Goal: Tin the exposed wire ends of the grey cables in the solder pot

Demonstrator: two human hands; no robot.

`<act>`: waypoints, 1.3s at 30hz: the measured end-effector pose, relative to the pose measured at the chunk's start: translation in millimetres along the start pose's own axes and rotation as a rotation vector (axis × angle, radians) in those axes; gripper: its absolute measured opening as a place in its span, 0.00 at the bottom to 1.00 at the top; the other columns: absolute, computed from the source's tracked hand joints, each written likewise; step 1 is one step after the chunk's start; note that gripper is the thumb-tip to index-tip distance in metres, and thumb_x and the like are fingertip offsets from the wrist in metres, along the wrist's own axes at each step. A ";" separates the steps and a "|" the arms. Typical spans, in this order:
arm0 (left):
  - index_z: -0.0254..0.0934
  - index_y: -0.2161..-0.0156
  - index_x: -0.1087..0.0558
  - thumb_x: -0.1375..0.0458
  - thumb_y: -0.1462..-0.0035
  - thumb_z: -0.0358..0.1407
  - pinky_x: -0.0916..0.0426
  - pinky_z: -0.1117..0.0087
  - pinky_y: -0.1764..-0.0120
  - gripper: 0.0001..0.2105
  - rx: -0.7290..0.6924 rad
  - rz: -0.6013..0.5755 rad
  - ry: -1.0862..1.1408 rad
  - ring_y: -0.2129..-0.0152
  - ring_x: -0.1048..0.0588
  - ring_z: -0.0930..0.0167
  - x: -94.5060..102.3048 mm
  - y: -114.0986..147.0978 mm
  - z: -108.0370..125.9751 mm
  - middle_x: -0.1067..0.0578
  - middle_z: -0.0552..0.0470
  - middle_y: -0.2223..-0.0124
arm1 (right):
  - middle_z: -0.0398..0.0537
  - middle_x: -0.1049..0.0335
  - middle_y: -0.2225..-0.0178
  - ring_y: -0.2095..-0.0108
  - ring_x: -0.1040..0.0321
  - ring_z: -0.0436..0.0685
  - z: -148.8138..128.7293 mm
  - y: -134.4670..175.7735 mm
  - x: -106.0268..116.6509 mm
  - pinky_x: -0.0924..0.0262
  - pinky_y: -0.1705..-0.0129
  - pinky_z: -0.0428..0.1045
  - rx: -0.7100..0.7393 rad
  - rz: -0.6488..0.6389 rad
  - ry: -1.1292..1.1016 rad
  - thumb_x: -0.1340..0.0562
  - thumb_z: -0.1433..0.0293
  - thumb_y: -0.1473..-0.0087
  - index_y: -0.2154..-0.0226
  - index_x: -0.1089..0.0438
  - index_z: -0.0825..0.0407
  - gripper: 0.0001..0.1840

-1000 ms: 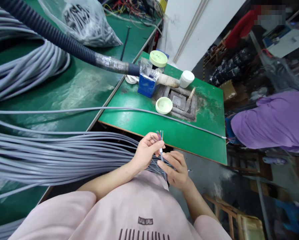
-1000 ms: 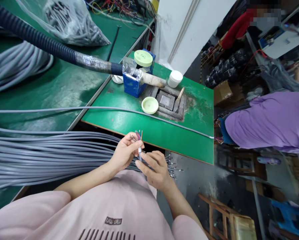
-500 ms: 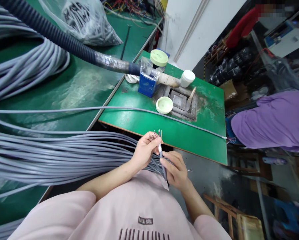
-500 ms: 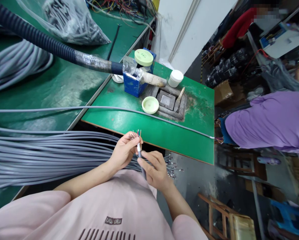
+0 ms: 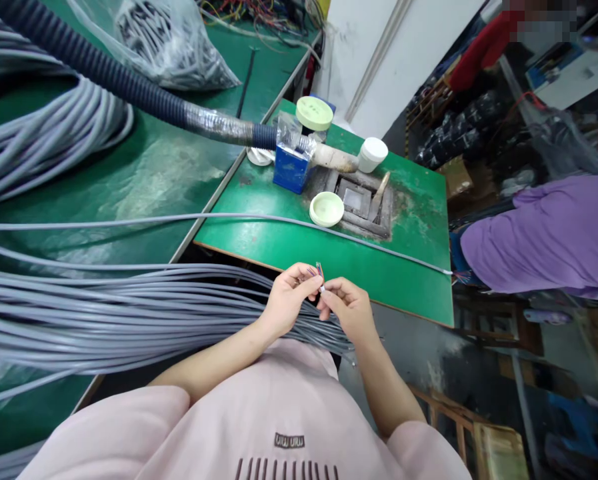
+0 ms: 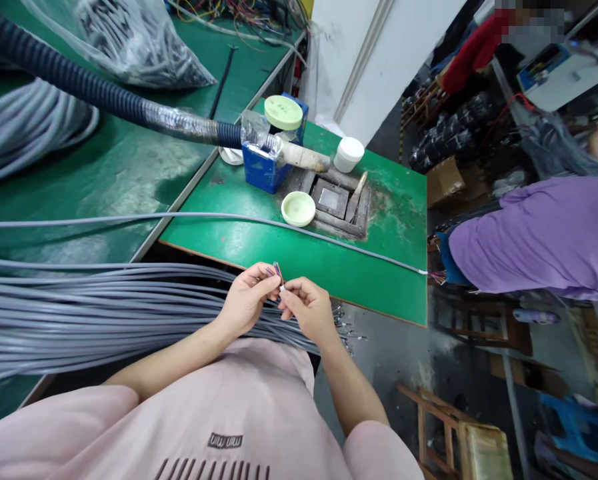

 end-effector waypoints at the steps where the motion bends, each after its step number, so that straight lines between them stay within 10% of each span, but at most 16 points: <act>1: 0.34 0.72 0.29 0.33 0.56 0.37 0.37 0.78 0.75 0.10 -0.003 -0.001 -0.004 0.81 0.34 0.80 0.5 -0.7 -0.1 0.29 0.58 0.75 | 0.40 0.29 0.80 0.84 0.34 0.47 0.6 -0.4 -0.3 0.36 0.82 0.43 -0.006 -0.001 -0.012 0.35 0.62 0.50 0.71 0.31 0.52 0.10; 39: 0.35 0.72 0.31 0.37 0.50 0.40 0.36 0.76 0.74 0.11 -0.061 -0.061 -0.081 0.81 0.31 0.78 -5.1 -8.3 -8.8 0.29 0.58 0.78 | 0.38 0.33 0.83 0.83 0.39 0.46 -19.1 -11.5 12.3 0.44 0.81 0.43 0.173 0.184 0.014 0.38 0.68 0.51 0.76 0.33 0.51 0.06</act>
Point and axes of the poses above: each hand's wrist, its own y-axis away from the middle knuckle, its own x-axis out of the back of the hand, z = x × y, the point moved 8 cm from there along -y, towards the middle knuckle
